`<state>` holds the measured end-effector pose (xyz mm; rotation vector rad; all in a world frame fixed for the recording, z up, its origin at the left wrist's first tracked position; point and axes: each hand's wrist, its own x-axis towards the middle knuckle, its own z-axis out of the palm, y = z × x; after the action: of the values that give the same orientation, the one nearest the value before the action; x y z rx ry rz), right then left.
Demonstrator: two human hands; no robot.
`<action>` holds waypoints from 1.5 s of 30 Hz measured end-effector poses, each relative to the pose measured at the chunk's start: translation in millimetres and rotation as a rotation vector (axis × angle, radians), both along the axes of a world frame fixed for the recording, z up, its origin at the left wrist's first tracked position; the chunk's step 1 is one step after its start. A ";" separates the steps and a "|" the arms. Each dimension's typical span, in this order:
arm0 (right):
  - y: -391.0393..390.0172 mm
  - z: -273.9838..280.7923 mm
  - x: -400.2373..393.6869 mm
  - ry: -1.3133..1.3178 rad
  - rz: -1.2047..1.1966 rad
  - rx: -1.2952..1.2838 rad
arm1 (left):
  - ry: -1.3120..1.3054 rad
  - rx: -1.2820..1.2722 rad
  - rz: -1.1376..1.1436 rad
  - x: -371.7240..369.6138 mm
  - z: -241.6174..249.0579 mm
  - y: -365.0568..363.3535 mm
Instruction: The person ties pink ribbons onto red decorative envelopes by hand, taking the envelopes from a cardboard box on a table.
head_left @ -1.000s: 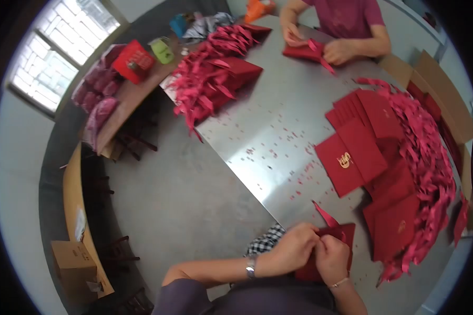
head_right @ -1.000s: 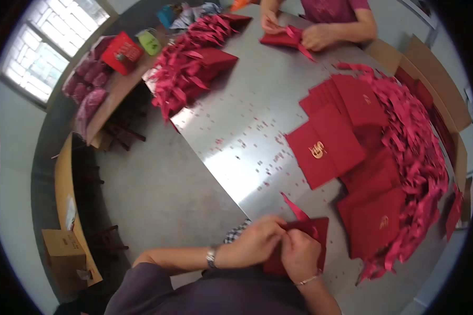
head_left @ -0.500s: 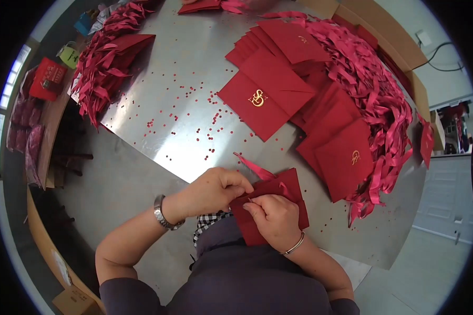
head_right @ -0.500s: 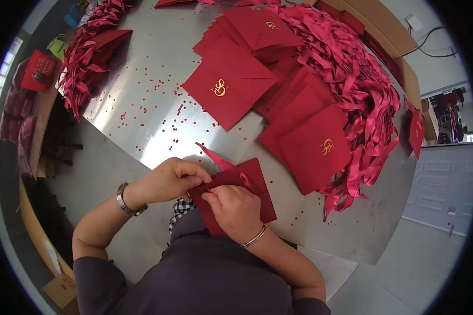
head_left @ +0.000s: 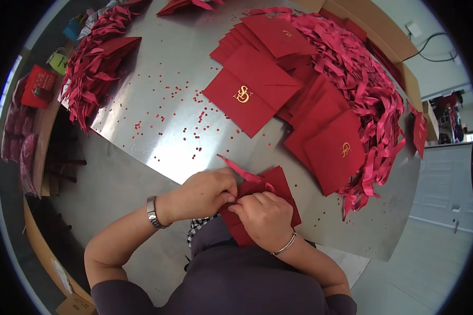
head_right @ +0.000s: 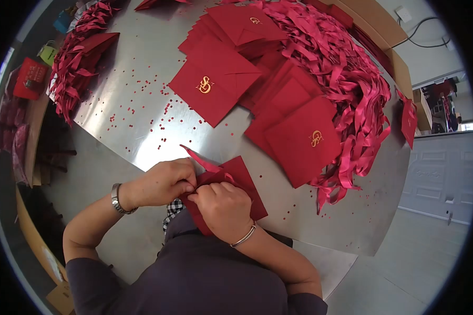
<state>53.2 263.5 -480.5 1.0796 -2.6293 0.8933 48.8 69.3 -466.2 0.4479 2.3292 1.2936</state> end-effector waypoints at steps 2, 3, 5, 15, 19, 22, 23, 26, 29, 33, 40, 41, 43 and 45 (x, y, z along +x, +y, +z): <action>1.5 6.5 1.8 0.026 -0.011 0.027 | 0.027 -0.008 0.004 3.7 -0.1 0.6; 2.1 9.4 2.4 0.053 -0.014 0.050 | 0.047 -0.016 0.002 5.6 -0.7 0.5; 3.5 14.6 3.6 0.019 0.003 0.045 | 0.064 -0.022 0.007 7.3 0.4 0.6; -5.4 7.1 13.1 -0.015 0.002 -0.092 | 0.048 -0.004 -0.154 1.3 14.4 -14.6; -6.5 6.5 10.8 0.050 0.010 -0.052 | 0.202 -0.125 -0.105 3.4 13.1 -8.6; -0.3 26.4 15.7 0.138 0.026 0.179 | 0.362 -0.143 -0.111 3.4 13.0 -6.1; 5.5 33.7 16.8 0.191 0.062 0.207 | 0.361 -0.139 -0.112 2.9 12.5 -6.4; 31.8 52.8 15.5 0.238 0.153 0.254 | 0.411 -0.233 -0.115 -0.3 8.1 -9.5; 61.5 47.7 15.8 0.275 0.342 -0.027 | 0.501 -0.226 -0.130 -2.8 -1.8 -13.2; 80.3 -3.2 29.0 0.099 -0.052 -0.031 | 0.522 -0.229 -0.142 -4.4 -6.4 -13.0; 79.0 -7.0 21.3 -0.143 -0.051 0.150 | 0.692 -0.513 0.204 -29.2 -10.0 -45.1; 79.1 -6.3 20.3 -0.158 -0.040 0.141 | 0.698 -0.542 0.302 -31.6 -9.7 -48.5; 78.5 -5.7 18.7 -0.178 -0.027 0.125 | 0.688 -0.524 0.314 -32.1 -8.2 -47.4; 78.6 -5.2 18.2 -0.205 -0.011 0.133 | 0.614 -0.283 0.617 -34.5 -15.8 -45.3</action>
<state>71.4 342.1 -485.7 1.0528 -2.8960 0.8807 14.3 24.0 -481.9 0.0117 3.2940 1.1363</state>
